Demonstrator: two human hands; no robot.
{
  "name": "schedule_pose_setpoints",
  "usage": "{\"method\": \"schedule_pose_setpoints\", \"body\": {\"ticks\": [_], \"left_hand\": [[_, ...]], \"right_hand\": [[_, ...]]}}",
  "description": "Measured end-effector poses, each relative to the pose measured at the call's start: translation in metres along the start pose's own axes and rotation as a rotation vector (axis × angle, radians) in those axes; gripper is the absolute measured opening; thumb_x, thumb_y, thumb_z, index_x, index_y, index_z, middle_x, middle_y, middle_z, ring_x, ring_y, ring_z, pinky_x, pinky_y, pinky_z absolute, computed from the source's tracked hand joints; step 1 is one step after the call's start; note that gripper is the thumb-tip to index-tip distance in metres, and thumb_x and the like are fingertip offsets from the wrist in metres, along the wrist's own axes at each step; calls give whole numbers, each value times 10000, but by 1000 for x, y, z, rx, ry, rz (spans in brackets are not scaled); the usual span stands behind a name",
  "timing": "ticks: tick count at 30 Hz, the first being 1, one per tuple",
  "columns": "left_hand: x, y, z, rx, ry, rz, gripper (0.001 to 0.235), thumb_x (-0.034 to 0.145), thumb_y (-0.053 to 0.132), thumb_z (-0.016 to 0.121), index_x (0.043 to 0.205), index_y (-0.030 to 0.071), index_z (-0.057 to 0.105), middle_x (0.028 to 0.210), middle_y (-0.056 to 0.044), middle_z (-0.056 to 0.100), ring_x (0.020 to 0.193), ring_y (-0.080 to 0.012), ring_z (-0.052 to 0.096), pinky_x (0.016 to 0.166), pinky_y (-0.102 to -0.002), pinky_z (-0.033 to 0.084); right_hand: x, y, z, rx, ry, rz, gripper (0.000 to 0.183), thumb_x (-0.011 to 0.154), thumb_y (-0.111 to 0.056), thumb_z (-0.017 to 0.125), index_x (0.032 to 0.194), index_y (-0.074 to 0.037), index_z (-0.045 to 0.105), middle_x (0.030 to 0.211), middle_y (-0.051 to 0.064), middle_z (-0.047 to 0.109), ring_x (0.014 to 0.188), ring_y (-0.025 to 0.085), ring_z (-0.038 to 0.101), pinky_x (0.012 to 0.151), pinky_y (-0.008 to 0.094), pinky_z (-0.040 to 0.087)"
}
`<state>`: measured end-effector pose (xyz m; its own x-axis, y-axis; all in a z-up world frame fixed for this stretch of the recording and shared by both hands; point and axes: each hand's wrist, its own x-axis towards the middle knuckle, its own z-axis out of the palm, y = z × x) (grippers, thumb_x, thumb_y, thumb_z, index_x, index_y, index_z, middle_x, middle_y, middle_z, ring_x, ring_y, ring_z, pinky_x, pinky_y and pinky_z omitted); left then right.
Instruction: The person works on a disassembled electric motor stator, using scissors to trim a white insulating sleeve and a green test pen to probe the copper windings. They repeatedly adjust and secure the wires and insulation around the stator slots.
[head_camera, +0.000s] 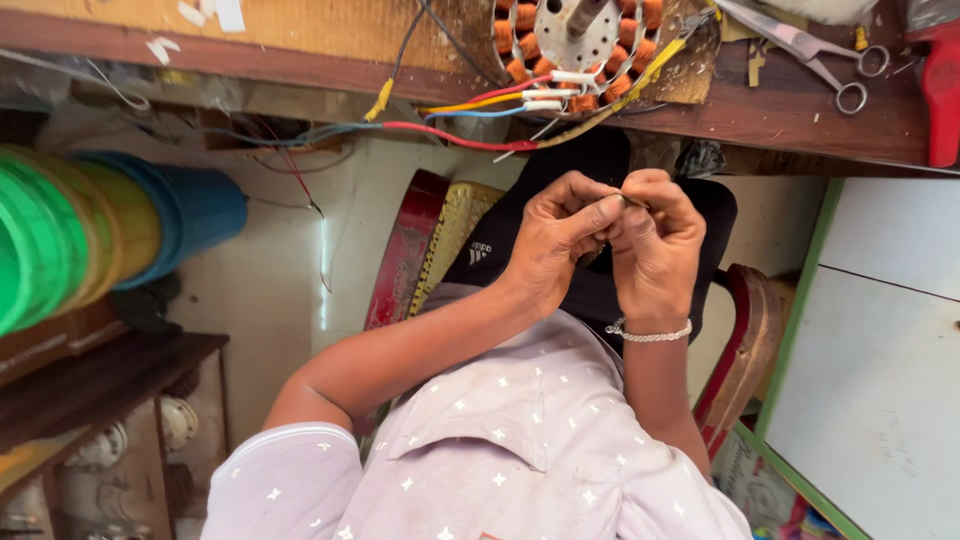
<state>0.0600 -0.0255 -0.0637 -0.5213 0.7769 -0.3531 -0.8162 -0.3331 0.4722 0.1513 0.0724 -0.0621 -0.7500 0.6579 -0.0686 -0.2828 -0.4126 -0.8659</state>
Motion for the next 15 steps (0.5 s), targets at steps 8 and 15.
{"method": "schedule_pose_setpoints", "body": {"ticks": [8,15], "left_hand": [[-32,69,17,1293,149,1013,359,955,124,790,1274,132,626,1315,-31,584,1163,-196,487,1018,-363,408],[-6,131,-17,1819,317,1005,693,881,130,817,1475,146,460,1377,-120,554,1309,-344,486,1079,-475,343]], "right_hand": [[43,-47,25,-489,51,-342,79,1156,-79,658,1147,-7,690,1008,74,635,867,178,746,708,321,670],[115,-69,58,-1092,-327,-786,88,1073,15,706,1154,3,737,1081,152,683,895,200,714,801,292,599]]}}
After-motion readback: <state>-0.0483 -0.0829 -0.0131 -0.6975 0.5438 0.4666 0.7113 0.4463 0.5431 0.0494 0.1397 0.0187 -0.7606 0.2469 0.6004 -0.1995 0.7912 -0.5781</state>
